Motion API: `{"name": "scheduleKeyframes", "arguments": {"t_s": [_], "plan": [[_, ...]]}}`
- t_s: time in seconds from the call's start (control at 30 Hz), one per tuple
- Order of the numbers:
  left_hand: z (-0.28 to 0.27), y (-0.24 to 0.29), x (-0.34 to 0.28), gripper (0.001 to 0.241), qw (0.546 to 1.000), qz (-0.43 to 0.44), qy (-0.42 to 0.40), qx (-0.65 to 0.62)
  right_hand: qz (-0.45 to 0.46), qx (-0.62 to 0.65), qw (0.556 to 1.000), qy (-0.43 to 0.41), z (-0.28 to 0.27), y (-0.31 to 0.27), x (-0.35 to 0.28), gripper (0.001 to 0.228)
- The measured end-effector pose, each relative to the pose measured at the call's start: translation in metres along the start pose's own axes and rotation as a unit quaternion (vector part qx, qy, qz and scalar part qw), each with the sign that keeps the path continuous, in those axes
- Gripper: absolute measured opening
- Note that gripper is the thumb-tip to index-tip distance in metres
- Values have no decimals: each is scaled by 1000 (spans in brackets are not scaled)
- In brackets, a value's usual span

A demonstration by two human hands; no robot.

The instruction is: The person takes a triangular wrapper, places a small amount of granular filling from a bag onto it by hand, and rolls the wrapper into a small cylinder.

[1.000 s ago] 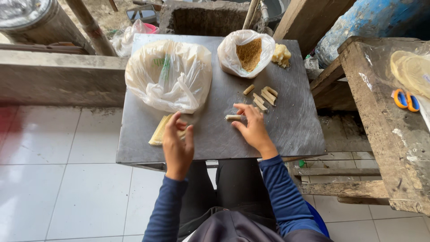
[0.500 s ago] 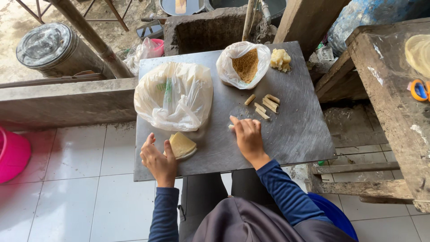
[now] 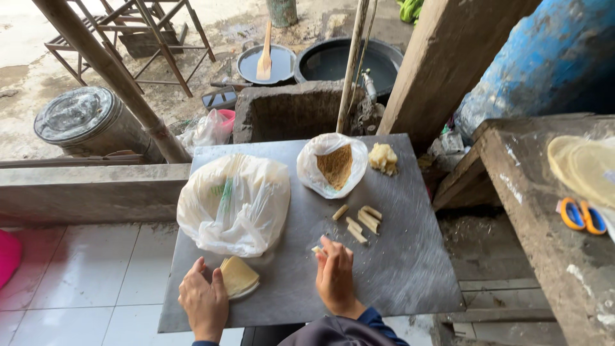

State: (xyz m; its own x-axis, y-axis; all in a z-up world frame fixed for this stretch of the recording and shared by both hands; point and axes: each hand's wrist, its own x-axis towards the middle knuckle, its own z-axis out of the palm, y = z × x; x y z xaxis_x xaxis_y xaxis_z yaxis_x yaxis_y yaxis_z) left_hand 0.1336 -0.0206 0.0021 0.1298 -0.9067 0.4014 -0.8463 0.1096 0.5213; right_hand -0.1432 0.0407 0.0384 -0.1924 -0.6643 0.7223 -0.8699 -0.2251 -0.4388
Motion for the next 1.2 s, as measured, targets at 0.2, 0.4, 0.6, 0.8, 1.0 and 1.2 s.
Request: {"name": "scheduleKeyframes", "arguments": {"t_s": [0.2, 0.4, 0.6, 0.8, 1.0, 1.2], "plan": [[14, -11, -4, 51, 1000, 5, 10, 28, -9, 6, 1000, -25, 8, 10, -11, 36], [10, -2, -2, 58, 1000, -13, -23, 1, 10, 7, 1000, -23, 13, 19, -17, 36], [2, 4, -4, 61, 999, 7, -10, -37, 12, -11, 1000, 6, 13, 20, -17, 35], [17, -10, -1, 65, 997, 39, 38, -53, -4, -4, 999, 35, 4, 5, -6, 35], [25, -22, 4, 77, 998, 45, 40, -29, 4, 13, 999, 41, -2, -1, 0, 35], [28, -26, 0, 77, 998, 44, 33, -32, 63, 46, 995, 67, -2, 9, -4, 32]]}}
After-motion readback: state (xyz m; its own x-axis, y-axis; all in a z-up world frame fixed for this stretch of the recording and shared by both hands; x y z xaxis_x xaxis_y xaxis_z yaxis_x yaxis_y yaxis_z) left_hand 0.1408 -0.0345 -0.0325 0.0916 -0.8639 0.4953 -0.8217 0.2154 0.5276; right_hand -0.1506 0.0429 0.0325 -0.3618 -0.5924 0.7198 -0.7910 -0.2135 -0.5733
